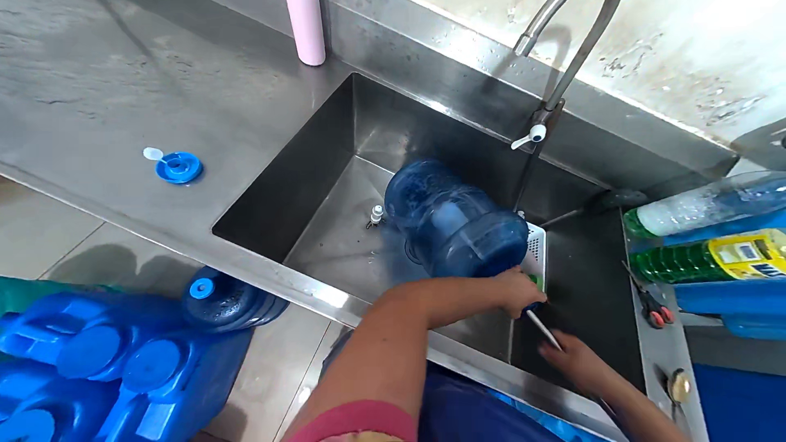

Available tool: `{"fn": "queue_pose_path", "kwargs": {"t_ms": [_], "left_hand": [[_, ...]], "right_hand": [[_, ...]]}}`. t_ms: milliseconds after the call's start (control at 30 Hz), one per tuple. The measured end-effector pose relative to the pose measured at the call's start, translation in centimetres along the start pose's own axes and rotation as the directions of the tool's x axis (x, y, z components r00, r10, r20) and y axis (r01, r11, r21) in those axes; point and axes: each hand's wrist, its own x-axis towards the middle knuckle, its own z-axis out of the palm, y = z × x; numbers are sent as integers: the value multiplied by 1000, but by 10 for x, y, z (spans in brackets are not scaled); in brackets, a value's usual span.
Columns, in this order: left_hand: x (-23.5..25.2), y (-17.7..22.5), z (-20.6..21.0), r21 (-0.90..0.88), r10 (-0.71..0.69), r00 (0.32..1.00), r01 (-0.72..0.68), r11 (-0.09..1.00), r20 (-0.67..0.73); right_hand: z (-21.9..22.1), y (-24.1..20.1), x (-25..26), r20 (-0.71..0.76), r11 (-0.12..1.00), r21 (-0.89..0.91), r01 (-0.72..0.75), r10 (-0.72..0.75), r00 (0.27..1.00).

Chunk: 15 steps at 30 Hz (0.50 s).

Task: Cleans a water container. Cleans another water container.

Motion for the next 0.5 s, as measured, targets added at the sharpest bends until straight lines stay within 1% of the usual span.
{"fn": "queue_pose_path", "kwargs": {"t_ms": [33,67,100,133,167,200,233,267,300,333,367,400,433,467,500], "left_hand": [[2,6,-11,38,-37,989,32,999,146],[-1,11,-21,86,-85,963,65,994,255],[-9,12,-30,122,-114,944,80,989,310],[-20,11,-33,111,-100,947,69,991,306],[-33,7,-30,49,-49,968,38,998,245],[-45,1,-25,-31,-2,991,6,1000,134],[-51,-6,-11,-109,35,999,-37,993,-27],[-50,-9,10,-159,55,978,-87,983,-199],[-42,-11,30,-154,64,929,-128,980,-365],[-30,-14,41,-91,70,887,-125,988,-457],[-23,-17,38,-48,56,918,-81,996,-393],[-20,-16,27,-12,31,975,-34,999,-218],[-20,-14,14,34,28,999,-27,999,-31],[-22,-12,5,56,33,995,-38,998,99],[-29,-11,2,50,30,987,-38,998,157]], "right_hand": [[8,-20,14,-10,999,-41,-11,10,1000],[12,-29,19,-19,998,-70,-5,4,1000],[11,-27,14,-24,996,-90,13,-15,1000],[4,-12,-1,-20,994,-106,38,-40,999],[-6,9,-19,-18,990,-120,76,-78,997],[-20,23,-32,-7,985,-137,106,-108,994],[-28,29,-35,-10,981,-148,127,-130,991],[-24,26,-30,-35,978,-154,140,-147,989],[-14,8,-20,-51,981,-159,112,-122,991],[-2,-17,-4,-73,980,-180,79,-93,993],[11,-41,12,-97,977,-207,50,-72,993],[21,-53,20,-113,969,-244,32,-62,992],[26,-50,18,-111,958,-286,36,-70,991],[22,-34,6,-93,941,-332,59,-95,991],[12,-9,-10,-87,924,-365,110,-151,985]]}}
